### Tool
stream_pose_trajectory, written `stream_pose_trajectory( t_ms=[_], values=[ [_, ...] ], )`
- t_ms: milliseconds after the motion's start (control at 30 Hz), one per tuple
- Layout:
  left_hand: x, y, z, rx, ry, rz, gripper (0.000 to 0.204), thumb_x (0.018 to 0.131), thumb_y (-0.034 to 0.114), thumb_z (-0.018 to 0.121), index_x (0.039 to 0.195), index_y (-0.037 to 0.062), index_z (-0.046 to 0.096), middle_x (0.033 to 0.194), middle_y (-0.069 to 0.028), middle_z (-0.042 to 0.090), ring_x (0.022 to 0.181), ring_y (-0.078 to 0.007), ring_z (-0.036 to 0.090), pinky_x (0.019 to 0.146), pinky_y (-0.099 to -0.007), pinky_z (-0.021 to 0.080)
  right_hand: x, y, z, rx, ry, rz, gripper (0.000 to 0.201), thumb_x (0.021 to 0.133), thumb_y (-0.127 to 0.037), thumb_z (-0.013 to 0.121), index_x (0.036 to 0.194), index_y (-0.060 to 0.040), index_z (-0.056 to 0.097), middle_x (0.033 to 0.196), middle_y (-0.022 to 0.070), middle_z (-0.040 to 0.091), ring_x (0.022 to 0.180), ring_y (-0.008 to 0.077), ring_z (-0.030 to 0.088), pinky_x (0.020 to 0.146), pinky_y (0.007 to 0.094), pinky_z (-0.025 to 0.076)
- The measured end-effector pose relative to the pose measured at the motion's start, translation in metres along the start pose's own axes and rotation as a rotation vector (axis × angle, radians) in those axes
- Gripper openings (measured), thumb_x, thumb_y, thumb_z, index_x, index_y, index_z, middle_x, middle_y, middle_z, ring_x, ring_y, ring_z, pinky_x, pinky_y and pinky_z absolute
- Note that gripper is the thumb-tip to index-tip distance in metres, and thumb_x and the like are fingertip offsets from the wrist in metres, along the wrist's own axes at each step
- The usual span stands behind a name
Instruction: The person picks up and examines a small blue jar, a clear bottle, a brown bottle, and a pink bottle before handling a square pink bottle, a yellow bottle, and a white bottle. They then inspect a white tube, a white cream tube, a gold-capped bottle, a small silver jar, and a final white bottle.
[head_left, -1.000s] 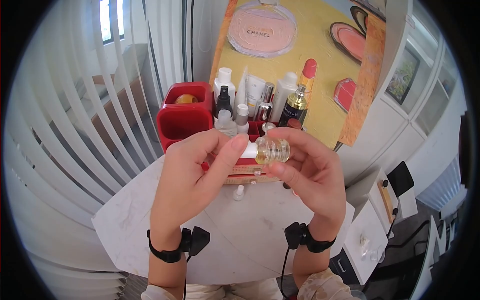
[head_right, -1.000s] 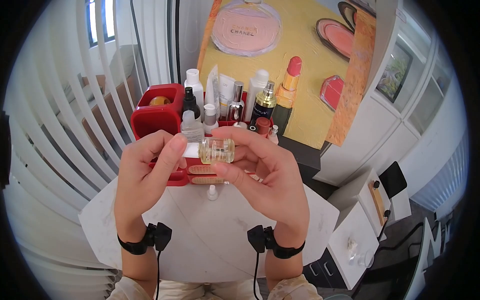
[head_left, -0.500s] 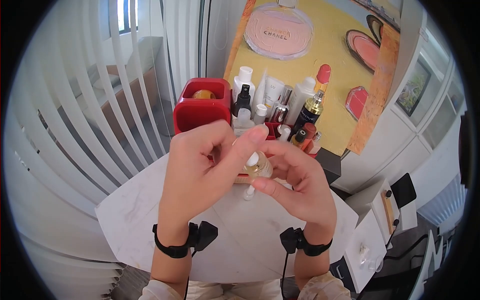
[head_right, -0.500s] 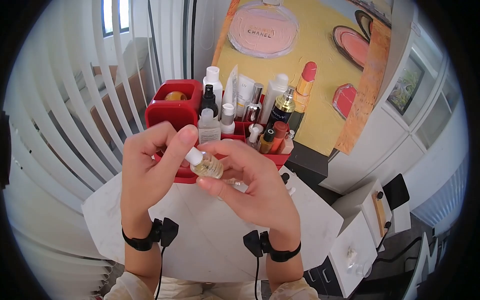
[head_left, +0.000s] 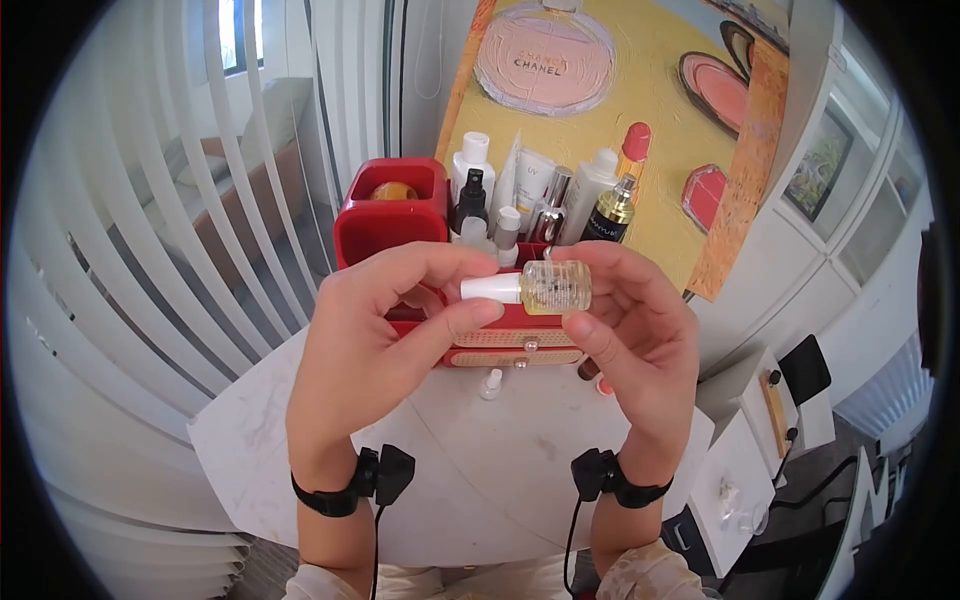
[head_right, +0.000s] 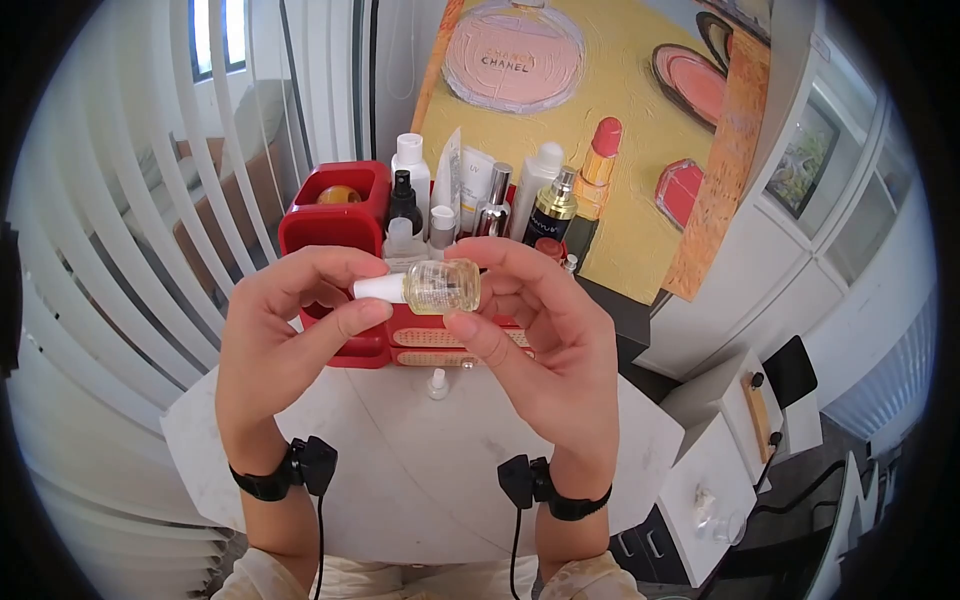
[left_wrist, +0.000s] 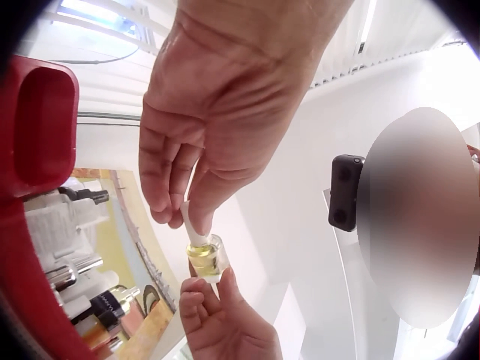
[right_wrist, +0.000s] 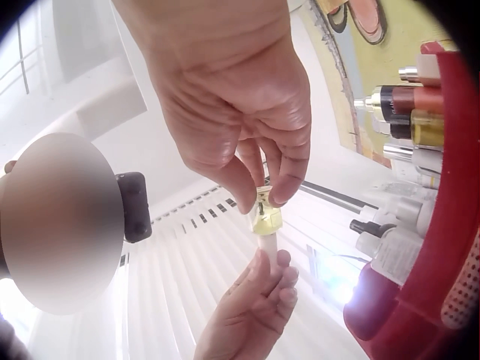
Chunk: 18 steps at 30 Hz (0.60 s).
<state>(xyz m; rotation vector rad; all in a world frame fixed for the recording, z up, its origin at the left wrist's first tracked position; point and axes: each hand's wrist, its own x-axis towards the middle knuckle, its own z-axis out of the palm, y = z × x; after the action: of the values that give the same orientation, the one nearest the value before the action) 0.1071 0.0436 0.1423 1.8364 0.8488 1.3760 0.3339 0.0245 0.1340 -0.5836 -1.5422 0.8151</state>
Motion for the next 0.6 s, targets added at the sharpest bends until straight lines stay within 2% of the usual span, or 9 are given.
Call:
stream_pose_trajectory(
  t_ms=[200,300,333,467,567,600],
  values=[
    [0.001,-0.001,0.006,0.019,-0.057,-0.022,0.022,0.087,0.002,0.079,0.108,-0.0004,0.071,0.097,-0.004,0.074,0.085,-0.009,0.068,0.079,-0.0246,0.056,0.001,-0.002,0.0,0.045,0.016,-0.064,0.049,0.092,0.009,0.068,0.139,0.0074,0.053,0.134,0.0165,0.064,0.113,0.0177,0.066,0.097,0.0308,0.054],
    [0.0,-0.009,0.018,-0.093,-0.123,-0.035,0.017,0.09,0.001,0.076,0.106,-0.0013,0.07,0.097,-0.0036,0.074,0.087,-0.0093,0.069,0.078,-0.0249,0.057,0.001,-0.003,0.003,0.037,0.047,-0.075,0.049,0.093,0.009,0.067,0.14,0.0077,0.052,0.131,0.0148,0.065,0.11,0.0169,0.066,0.096,0.0306,0.054],
    [0.001,-0.008,0.019,-0.14,-0.207,-0.079,0.021,0.093,0.0,0.073,0.113,-0.0033,0.067,0.099,-0.0063,0.076,0.091,-0.0104,0.07,0.08,-0.0252,0.057,0.001,-0.005,0.003,0.023,0.061,-0.062,0.048,0.094,0.008,0.066,0.141,0.0076,0.052,0.13,0.0141,0.065,0.108,0.016,0.066,0.095,0.0301,0.054],
    [0.003,-0.007,0.03,-0.398,-0.323,-0.171,0.032,0.097,0.0,0.069,0.125,-0.0062,0.057,0.106,-0.0148,0.077,0.097,-0.0129,0.072,0.083,-0.0268,0.056,0.001,-0.013,0.004,0.015,0.092,0.002,0.044,0.098,0.004,0.063,0.141,0.0073,0.053,0.122,0.0107,0.067,0.102,0.0123,0.063,0.09,0.0274,0.054],
    [0.0,-0.008,0.038,-0.535,-0.285,-0.171,0.024,0.096,0.005,0.072,0.117,-0.003,0.062,0.096,-0.0054,0.077,0.087,-0.0029,0.064,0.072,-0.0199,0.048,-0.001,-0.014,0.003,0.039,0.087,0.032,0.041,0.1,0.002,0.062,0.14,0.007,0.054,0.117,0.0093,0.067,0.1,0.0106,0.062,0.086,0.0253,0.053],
    [0.0,-0.008,0.039,-0.537,-0.289,-0.167,0.024,0.096,0.004,0.071,0.117,-0.0031,0.062,0.096,-0.0056,0.077,0.087,-0.0029,0.064,0.073,-0.02,0.049,-0.001,-0.014,0.002,0.045,0.083,0.038,0.04,0.101,0.001,0.061,0.14,0.0069,0.055,0.116,0.009,0.067,0.099,0.0102,0.062,0.085,0.0246,0.053]
  ],
)
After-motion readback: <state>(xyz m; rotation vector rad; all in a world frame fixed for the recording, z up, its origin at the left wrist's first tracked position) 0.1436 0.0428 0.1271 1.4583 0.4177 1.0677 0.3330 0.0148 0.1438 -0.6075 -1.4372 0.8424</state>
